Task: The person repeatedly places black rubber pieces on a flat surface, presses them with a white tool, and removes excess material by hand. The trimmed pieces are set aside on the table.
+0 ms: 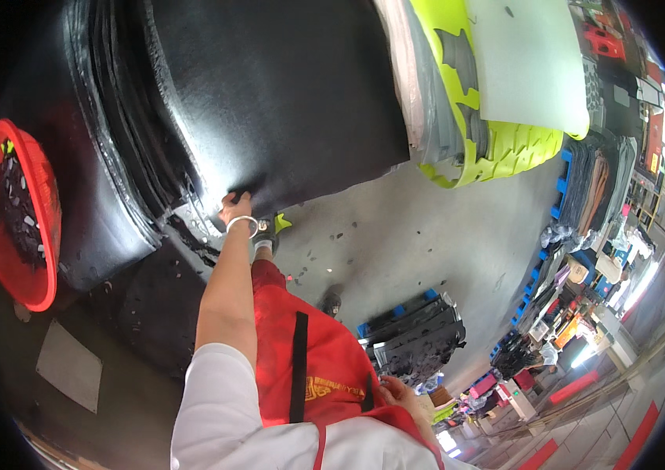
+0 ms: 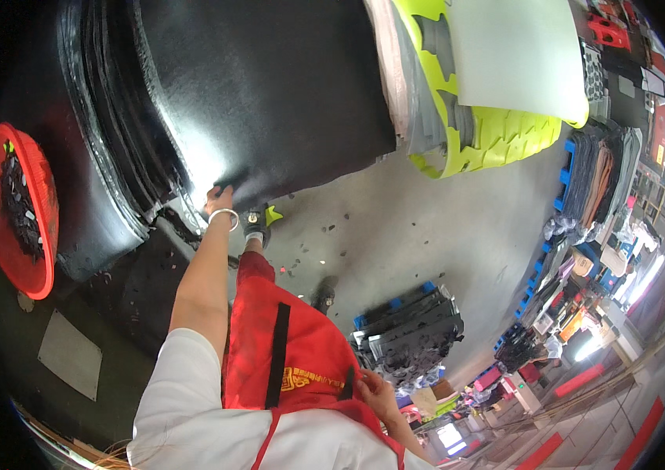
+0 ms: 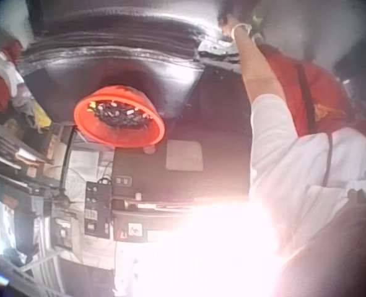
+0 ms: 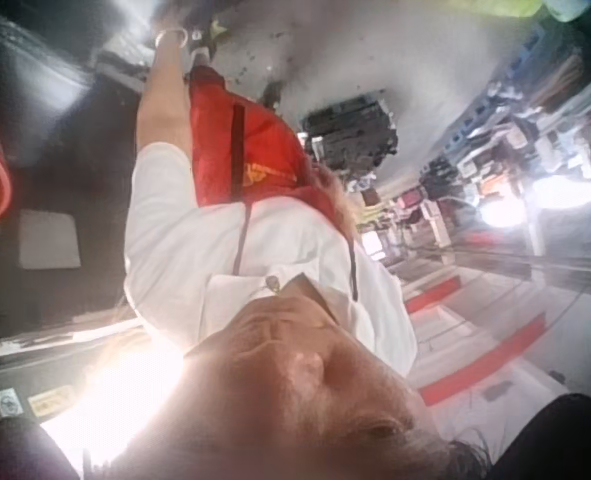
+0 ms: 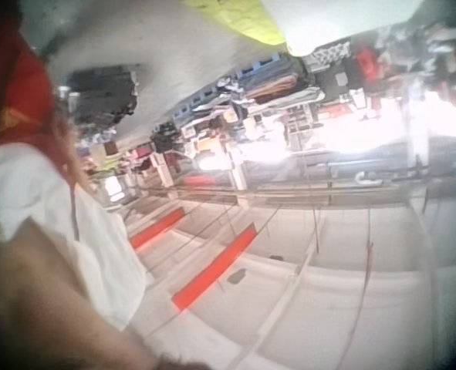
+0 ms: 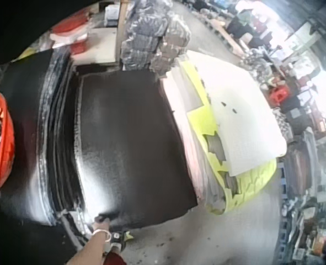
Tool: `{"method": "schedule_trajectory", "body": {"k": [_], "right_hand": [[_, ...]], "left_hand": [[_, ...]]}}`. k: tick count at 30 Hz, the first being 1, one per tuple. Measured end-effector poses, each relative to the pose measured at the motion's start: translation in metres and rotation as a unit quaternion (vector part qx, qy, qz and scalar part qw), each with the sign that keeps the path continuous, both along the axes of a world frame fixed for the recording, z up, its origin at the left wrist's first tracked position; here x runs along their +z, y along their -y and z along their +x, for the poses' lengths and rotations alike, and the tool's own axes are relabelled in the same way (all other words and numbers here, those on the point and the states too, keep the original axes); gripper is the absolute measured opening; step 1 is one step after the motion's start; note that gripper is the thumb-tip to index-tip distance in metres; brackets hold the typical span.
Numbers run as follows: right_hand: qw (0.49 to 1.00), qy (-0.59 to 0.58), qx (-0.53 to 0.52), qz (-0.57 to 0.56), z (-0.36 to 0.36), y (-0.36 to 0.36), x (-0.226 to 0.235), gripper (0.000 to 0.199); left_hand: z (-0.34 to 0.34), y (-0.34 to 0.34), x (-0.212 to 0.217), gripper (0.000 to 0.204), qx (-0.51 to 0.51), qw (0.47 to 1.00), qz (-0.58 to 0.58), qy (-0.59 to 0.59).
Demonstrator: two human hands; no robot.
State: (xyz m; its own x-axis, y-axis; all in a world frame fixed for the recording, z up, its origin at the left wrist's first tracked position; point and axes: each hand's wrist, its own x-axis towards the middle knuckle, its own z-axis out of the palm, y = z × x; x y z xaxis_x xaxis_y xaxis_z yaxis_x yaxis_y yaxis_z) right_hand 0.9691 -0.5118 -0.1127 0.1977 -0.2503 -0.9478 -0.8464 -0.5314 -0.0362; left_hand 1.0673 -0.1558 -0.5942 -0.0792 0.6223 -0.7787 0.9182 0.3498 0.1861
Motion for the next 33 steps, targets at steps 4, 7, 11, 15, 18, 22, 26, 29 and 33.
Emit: {"method": "schedule_trajectory", "body": {"k": [4,7,11,15,18,22,26,29,33], "right_hand": [[0.999,0.052,0.013,0.003,-0.003,0.007,-0.002,0.034],[0.999,0.044,-0.012,0.018,-0.006,0.021,-0.010,0.034],[0.996,0.060,-0.031,0.065,-0.029,0.054,-0.041,0.031],[0.995,0.055,-0.026,0.082,-0.055,0.110,-0.071,0.031],[0.994,0.088,-0.026,0.067,-0.061,0.149,-0.074,0.029],[0.979,0.188,-0.051,0.058,-0.050,0.178,-0.071,0.032],[0.954,0.260,-0.125,0.083,-0.037,0.178,-0.076,0.031],[0.946,0.250,-0.164,0.124,-0.038,0.167,-0.087,0.030],[0.952,0.221,-0.155,0.143,-0.051,0.156,-0.099,0.030]], "left_hand": [[-0.016,-0.002,-0.011,0.070,0.011,0.992,0.095,-0.081],[-0.029,-0.020,-0.004,0.077,0.060,0.997,0.047,-0.029],[-0.015,-0.042,0.044,0.093,0.113,0.990,-0.074,0.048],[0.031,-0.039,0.155,0.089,-0.223,0.973,0.044,0.036],[0.062,-0.033,0.273,0.067,-0.010,0.962,0.038,0.272],[0.105,-0.019,0.396,0.052,0.033,0.896,-0.030,0.442],[0.120,0.035,0.452,0.049,0.001,0.869,0.035,0.494],[0.119,0.072,0.465,0.044,0.038,0.870,0.019,0.491],[0.115,0.096,0.466,0.055,-0.085,0.943,0.076,0.314]]}}
